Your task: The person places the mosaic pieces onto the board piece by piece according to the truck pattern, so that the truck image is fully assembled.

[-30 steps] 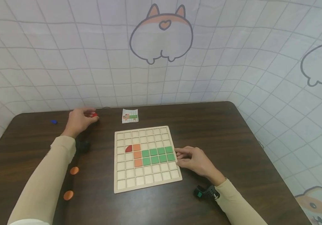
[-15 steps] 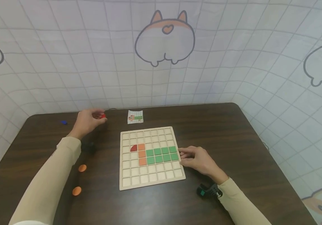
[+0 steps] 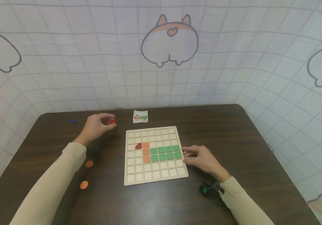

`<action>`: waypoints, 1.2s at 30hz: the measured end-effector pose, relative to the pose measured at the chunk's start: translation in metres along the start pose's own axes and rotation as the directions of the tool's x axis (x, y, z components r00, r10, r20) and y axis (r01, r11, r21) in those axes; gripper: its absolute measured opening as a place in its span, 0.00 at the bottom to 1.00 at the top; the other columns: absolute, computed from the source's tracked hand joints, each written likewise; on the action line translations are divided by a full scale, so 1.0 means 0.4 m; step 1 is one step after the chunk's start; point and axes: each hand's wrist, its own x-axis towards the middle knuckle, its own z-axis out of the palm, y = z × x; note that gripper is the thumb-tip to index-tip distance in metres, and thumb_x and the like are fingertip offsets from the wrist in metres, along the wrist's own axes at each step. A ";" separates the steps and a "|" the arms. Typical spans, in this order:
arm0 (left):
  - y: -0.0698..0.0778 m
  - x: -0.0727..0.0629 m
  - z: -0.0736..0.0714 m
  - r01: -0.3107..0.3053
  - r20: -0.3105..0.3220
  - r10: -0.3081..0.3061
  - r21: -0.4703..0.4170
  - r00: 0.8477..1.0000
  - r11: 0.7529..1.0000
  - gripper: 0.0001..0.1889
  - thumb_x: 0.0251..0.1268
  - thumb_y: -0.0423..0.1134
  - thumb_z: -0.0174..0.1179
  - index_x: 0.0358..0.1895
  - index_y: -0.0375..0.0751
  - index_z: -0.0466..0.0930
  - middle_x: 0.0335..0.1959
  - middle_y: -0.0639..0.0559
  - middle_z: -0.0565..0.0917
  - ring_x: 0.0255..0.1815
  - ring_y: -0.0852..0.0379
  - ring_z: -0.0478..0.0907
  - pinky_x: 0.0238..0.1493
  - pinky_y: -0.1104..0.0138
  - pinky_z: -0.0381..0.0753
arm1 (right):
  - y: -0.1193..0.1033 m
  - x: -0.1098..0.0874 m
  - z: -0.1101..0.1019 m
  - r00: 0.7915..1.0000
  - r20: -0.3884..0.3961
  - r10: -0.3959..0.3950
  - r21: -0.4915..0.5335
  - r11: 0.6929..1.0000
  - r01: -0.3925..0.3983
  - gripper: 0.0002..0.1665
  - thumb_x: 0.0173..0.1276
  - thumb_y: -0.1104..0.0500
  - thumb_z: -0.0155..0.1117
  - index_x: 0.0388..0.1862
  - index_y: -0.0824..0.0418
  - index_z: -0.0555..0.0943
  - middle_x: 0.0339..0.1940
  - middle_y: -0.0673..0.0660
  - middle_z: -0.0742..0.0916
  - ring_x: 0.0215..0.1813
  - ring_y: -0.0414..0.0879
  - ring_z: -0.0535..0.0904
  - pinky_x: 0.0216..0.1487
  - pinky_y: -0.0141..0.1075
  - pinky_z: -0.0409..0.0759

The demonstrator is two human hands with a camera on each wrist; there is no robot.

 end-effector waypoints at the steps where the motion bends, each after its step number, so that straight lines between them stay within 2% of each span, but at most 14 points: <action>1: 0.003 -0.003 0.003 -0.005 0.004 0.005 -0.001 1.000 1.000 0.22 0.66 0.40 0.70 0.62 0.37 0.83 0.53 0.38 0.89 0.53 0.41 0.88 0.56 0.46 0.86 | 0.001 0.001 -0.001 1.000 -0.001 0.006 0.002 1.000 -0.006 0.31 0.64 0.55 0.74 0.66 0.60 0.82 0.48 0.54 0.90 0.49 0.42 0.87 0.48 0.31 0.80; 8: 0.024 -0.025 0.028 -0.074 0.014 0.074 -0.012 0.997 0.997 0.22 0.64 0.40 0.72 0.60 0.37 0.84 0.51 0.41 0.90 0.50 0.44 0.89 0.54 0.49 0.87 | 0.004 0.001 -0.007 1.000 0.002 0.008 0.007 1.000 -0.008 0.32 0.64 0.55 0.74 0.67 0.61 0.82 0.49 0.55 0.90 0.50 0.42 0.87 0.47 0.30 0.81; 11: 0.028 -0.040 0.043 -0.085 0.035 0.087 -0.031 0.996 0.996 0.22 0.64 0.40 0.72 0.60 0.37 0.84 0.52 0.42 0.90 0.50 0.45 0.88 0.54 0.50 0.87 | 0.006 0.000 -0.008 1.000 0.013 -0.001 0.014 1.000 0.001 0.32 0.65 0.54 0.74 0.68 0.62 0.81 0.50 0.56 0.90 0.50 0.43 0.87 0.49 0.32 0.81; 16: 0.036 -0.068 0.075 -0.090 0.071 0.095 -0.067 0.993 0.994 0.22 0.65 0.40 0.72 0.60 0.38 0.84 0.53 0.44 0.89 0.50 0.48 0.86 0.54 0.52 0.87 | 0.010 -0.001 -0.008 1.000 0.025 -0.007 0.029 1.000 0.006 0.32 0.67 0.54 0.73 0.69 0.62 0.80 0.51 0.57 0.89 0.52 0.46 0.87 0.52 0.38 0.83; 23: 0.054 -0.107 0.115 -0.105 0.086 0.110 -0.063 0.990 0.993 0.21 0.62 0.39 0.73 0.58 0.38 0.86 0.50 0.45 0.89 0.46 0.51 0.85 0.50 0.56 0.87 | 0.010 -0.002 -0.009 1.000 0.022 -0.006 0.023 1.000 0.006 0.33 0.67 0.53 0.73 0.70 0.61 0.79 0.52 0.57 0.89 0.53 0.48 0.87 0.53 0.40 0.83; 30: 0.053 -0.136 0.128 -0.079 0.127 0.085 -0.054 0.988 0.995 0.20 0.61 0.41 0.74 0.56 0.42 0.87 0.46 0.51 0.90 0.43 0.57 0.83 0.47 0.63 0.85 | 0.008 -0.001 -0.002 1.000 0.027 -0.003 0.021 1.000 0.003 0.33 0.67 0.53 0.73 0.70 0.61 0.79 0.52 0.57 0.89 0.53 0.47 0.87 0.51 0.37 0.83; 36: 0.053 -0.151 0.137 -0.088 0.161 0.097 -0.063 0.982 0.994 0.19 0.59 0.42 0.75 0.54 0.44 0.89 0.42 0.54 0.90 0.41 0.58 0.81 0.46 0.65 0.83 | 0.006 -0.001 0.002 1.000 0.023 0.002 0.016 1.000 -0.003 0.33 0.67 0.54 0.73 0.69 0.61 0.80 0.51 0.57 0.89 0.52 0.45 0.87 0.49 0.32 0.82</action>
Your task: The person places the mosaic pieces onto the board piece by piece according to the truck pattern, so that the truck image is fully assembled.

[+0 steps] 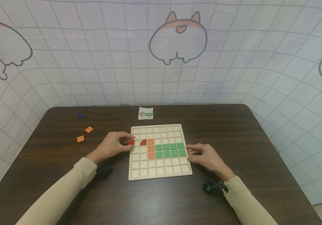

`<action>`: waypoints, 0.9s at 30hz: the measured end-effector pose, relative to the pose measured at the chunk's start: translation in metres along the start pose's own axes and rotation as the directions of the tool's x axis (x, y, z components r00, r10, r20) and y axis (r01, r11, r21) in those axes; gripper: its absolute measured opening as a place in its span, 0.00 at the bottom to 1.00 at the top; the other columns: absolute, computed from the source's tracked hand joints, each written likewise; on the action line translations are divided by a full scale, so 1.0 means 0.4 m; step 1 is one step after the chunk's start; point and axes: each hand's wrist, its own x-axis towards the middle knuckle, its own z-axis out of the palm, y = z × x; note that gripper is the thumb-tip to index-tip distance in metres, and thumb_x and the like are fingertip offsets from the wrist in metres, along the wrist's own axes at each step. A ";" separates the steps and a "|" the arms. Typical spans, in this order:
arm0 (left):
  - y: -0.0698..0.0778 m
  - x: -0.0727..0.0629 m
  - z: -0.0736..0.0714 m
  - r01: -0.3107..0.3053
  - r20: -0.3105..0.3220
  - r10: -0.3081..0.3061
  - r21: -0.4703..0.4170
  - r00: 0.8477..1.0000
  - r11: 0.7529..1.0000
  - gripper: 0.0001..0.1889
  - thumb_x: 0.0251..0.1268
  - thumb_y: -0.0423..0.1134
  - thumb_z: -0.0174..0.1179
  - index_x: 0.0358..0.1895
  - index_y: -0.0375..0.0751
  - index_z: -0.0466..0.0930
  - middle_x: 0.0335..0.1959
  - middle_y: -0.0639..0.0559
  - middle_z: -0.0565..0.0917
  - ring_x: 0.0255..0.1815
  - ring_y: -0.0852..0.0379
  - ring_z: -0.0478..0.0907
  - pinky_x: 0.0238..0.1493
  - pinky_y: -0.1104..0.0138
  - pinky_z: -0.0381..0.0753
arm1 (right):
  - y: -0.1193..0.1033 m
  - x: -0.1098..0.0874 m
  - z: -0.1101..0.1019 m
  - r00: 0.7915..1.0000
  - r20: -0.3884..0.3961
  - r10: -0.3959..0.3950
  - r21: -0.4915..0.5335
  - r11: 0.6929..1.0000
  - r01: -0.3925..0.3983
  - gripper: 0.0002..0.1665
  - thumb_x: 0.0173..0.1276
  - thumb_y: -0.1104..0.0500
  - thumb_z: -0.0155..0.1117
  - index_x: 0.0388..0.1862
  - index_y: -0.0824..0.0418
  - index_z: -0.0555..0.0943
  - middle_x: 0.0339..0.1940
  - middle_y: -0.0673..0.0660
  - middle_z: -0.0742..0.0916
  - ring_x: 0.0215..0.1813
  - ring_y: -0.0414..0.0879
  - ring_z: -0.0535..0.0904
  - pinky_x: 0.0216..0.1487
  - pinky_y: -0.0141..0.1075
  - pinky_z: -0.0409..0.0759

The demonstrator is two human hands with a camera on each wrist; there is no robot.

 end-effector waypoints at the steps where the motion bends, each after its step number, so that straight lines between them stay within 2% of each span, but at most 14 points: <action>1: 0.000 0.000 0.002 -0.003 0.005 0.003 -0.002 1.000 1.000 0.19 0.58 0.42 0.75 0.54 0.45 0.89 0.41 0.55 0.90 0.41 0.59 0.81 0.46 0.65 0.83 | 0.001 -0.001 -0.001 1.000 0.002 -0.005 0.000 1.000 0.005 0.33 0.67 0.54 0.73 0.69 0.61 0.80 0.51 0.57 0.89 0.52 0.45 0.87 0.49 0.32 0.82; 8: 0.011 0.002 0.010 -0.037 0.067 0.039 -0.029 0.997 0.999 0.18 0.57 0.40 0.77 0.52 0.45 0.89 0.40 0.54 0.90 0.41 0.60 0.82 0.46 0.67 0.83 | -0.003 -0.002 0.000 1.000 0.003 0.009 0.007 1.000 -0.009 0.32 0.66 0.54 0.74 0.69 0.58 0.80 0.51 0.54 0.90 0.52 0.45 0.87 0.52 0.34 0.83; 13: 0.024 0.004 0.010 -0.043 0.111 0.043 -0.008 0.993 0.999 0.18 0.56 0.38 0.77 0.52 0.45 0.89 0.41 0.54 0.90 0.41 0.60 0.82 0.46 0.67 0.84 | -0.005 -0.002 -0.002 1.000 0.005 0.005 0.001 1.000 -0.005 0.33 0.66 0.53 0.74 0.69 0.59 0.80 0.52 0.54 0.90 0.52 0.44 0.87 0.52 0.34 0.83; 27: 0.036 0.010 0.011 -0.057 0.155 0.052 0.026 0.987 0.998 0.17 0.58 0.38 0.76 0.52 0.44 0.89 0.41 0.55 0.90 0.41 0.61 0.82 0.46 0.65 0.83 | -0.005 -0.002 -0.003 1.000 0.002 -0.001 0.009 1.000 0.000 0.33 0.66 0.52 0.73 0.69 0.61 0.80 0.51 0.57 0.89 0.51 0.44 0.87 0.51 0.33 0.83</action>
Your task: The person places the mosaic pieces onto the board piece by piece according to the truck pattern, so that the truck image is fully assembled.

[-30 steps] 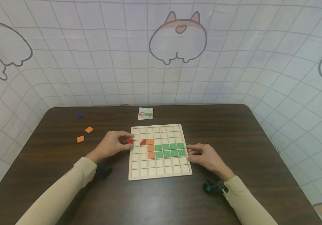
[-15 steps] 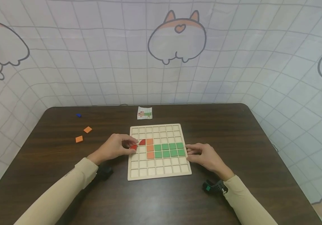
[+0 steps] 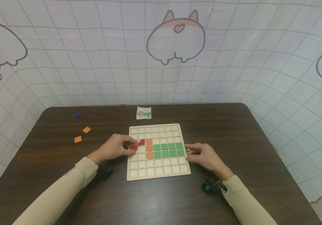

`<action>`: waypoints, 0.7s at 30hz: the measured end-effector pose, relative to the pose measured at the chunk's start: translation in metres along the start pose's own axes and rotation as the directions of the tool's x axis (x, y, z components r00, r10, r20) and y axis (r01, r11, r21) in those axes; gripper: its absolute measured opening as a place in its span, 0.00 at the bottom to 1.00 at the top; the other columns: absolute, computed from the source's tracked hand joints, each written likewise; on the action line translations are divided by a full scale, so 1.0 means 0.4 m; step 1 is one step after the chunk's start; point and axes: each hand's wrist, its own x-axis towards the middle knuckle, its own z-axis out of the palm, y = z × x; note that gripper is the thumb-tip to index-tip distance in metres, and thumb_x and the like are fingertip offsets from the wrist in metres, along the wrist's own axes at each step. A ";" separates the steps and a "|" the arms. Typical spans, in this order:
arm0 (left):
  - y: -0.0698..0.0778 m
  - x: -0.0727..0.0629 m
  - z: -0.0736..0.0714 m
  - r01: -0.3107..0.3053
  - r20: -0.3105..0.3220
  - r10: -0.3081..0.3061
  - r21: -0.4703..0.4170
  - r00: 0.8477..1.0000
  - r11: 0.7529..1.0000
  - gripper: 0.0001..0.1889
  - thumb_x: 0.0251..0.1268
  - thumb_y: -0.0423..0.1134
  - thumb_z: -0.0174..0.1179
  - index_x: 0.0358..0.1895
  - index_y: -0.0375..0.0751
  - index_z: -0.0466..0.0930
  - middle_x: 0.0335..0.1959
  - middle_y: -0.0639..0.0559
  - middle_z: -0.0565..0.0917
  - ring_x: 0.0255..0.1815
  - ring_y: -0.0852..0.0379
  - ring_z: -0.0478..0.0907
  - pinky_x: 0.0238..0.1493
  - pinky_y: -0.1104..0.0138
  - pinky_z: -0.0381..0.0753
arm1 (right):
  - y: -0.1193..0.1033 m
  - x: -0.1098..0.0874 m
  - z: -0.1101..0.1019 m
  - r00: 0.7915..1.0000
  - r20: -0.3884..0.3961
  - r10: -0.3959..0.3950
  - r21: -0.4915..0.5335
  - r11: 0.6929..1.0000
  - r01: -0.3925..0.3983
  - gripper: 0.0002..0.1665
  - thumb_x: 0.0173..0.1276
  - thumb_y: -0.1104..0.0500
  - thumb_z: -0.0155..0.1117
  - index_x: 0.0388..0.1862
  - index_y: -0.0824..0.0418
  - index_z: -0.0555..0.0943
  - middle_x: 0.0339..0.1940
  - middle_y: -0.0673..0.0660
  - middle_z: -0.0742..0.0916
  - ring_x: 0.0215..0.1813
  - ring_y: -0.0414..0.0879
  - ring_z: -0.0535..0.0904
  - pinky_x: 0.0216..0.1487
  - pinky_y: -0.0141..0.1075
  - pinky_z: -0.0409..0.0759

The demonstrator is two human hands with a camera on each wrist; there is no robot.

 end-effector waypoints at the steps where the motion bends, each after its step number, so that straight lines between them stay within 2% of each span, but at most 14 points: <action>1: -0.001 0.000 0.001 0.002 0.000 -0.002 0.001 1.000 1.000 0.17 0.58 0.38 0.76 0.52 0.44 0.89 0.41 0.55 0.90 0.41 0.61 0.82 0.46 0.65 0.83 | 0.001 0.000 0.000 1.000 0.003 -0.005 -0.002 1.000 0.005 0.33 0.66 0.52 0.73 0.69 0.61 0.80 0.52 0.57 0.89 0.51 0.44 0.87 0.51 0.34 0.82; 8: -0.001 -0.001 0.002 -0.004 0.000 0.004 -0.008 1.000 1.000 0.18 0.58 0.38 0.76 0.53 0.43 0.89 0.42 0.54 0.91 0.41 0.61 0.82 0.47 0.66 0.84 | 0.003 0.002 0.001 1.000 -0.009 0.007 -0.007 1.000 -0.007 0.33 0.66 0.53 0.74 0.69 0.60 0.80 0.51 0.56 0.90 0.51 0.43 0.87 0.50 0.32 0.82; 15: 0.001 -0.002 0.002 -0.016 0.000 0.016 -0.010 1.000 1.000 0.18 0.59 0.39 0.76 0.53 0.43 0.89 0.42 0.54 0.91 0.41 0.62 0.83 0.47 0.66 0.85 | 0.003 0.002 -0.001 1.000 0.002 -0.002 -0.001 1.000 0.002 0.33 0.66 0.53 0.74 0.69 0.61 0.80 0.51 0.57 0.90 0.52 0.46 0.87 0.51 0.36 0.83; 21: -0.006 0.002 0.007 -0.022 -0.007 0.022 -0.007 1.000 1.000 0.19 0.58 0.40 0.76 0.53 0.42 0.89 0.43 0.54 0.91 0.41 0.62 0.83 0.47 0.66 0.85 | 0.003 0.003 -0.001 1.000 -0.002 0.006 0.002 1.000 -0.006 0.32 0.66 0.54 0.74 0.68 0.60 0.80 0.52 0.56 0.89 0.53 0.46 0.87 0.51 0.34 0.83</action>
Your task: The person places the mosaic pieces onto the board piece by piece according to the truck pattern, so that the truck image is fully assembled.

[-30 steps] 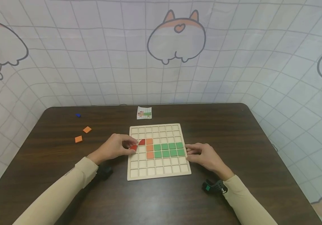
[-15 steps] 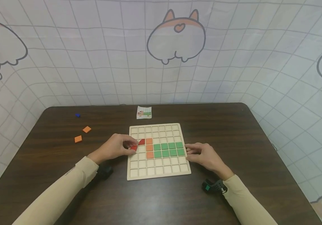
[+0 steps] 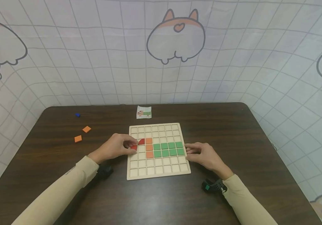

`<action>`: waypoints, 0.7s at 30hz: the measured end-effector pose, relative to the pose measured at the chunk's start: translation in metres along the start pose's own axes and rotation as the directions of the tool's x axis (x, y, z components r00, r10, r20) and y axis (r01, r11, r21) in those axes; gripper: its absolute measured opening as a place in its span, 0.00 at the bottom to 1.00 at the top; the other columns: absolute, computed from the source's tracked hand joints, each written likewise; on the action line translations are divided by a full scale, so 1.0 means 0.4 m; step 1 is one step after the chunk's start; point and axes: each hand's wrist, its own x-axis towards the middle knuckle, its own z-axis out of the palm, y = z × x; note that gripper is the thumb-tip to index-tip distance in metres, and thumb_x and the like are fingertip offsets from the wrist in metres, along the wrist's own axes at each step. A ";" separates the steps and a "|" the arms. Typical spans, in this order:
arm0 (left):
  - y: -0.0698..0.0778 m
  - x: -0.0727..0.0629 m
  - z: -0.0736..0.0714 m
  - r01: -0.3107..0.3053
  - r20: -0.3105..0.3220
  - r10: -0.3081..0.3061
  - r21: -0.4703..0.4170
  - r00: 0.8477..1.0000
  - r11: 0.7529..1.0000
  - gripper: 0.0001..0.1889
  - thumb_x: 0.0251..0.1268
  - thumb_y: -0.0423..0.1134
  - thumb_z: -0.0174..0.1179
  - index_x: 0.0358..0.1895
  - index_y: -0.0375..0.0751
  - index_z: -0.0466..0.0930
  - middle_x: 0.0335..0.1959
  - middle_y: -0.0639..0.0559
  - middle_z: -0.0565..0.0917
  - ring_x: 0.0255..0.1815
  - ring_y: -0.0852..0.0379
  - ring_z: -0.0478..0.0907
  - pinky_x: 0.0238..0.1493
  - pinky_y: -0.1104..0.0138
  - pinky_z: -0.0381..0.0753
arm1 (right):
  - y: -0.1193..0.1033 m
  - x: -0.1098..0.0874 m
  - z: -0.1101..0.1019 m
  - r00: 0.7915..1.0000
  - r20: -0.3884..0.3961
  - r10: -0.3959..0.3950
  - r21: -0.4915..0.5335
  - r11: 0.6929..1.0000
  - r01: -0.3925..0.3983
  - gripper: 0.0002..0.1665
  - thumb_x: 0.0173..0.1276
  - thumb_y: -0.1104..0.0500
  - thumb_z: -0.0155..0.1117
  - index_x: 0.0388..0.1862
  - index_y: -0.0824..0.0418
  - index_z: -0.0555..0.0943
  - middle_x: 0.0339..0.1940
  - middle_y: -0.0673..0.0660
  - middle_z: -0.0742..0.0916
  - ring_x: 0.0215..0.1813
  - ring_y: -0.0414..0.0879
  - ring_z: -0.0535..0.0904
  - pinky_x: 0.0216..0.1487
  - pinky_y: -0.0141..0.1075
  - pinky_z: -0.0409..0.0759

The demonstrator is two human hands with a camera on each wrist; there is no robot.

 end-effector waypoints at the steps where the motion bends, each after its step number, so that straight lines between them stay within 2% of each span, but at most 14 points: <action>1: 0.000 0.000 0.000 0.000 0.000 0.000 0.001 1.000 1.000 0.19 0.58 0.40 0.77 0.53 0.42 0.89 0.42 0.54 0.90 0.41 0.62 0.83 0.46 0.66 0.85 | 0.000 0.000 0.000 1.000 0.000 0.000 0.001 1.000 0.000 0.33 0.66 0.54 0.74 0.68 0.60 0.80 0.52 0.57 0.89 0.53 0.46 0.87 0.51 0.35 0.83; 21: 0.010 -0.007 -0.002 -0.004 -0.007 0.005 0.024 1.000 1.000 0.20 0.59 0.42 0.77 0.54 0.42 0.88 0.41 0.54 0.90 0.41 0.63 0.83 0.45 0.67 0.84 | -0.006 -0.001 -0.002 1.000 -0.003 -0.002 -0.015 1.000 0.002 0.32 0.66 0.53 0.74 0.68 0.60 0.81 0.51 0.56 0.89 0.51 0.45 0.87 0.51 0.35 0.82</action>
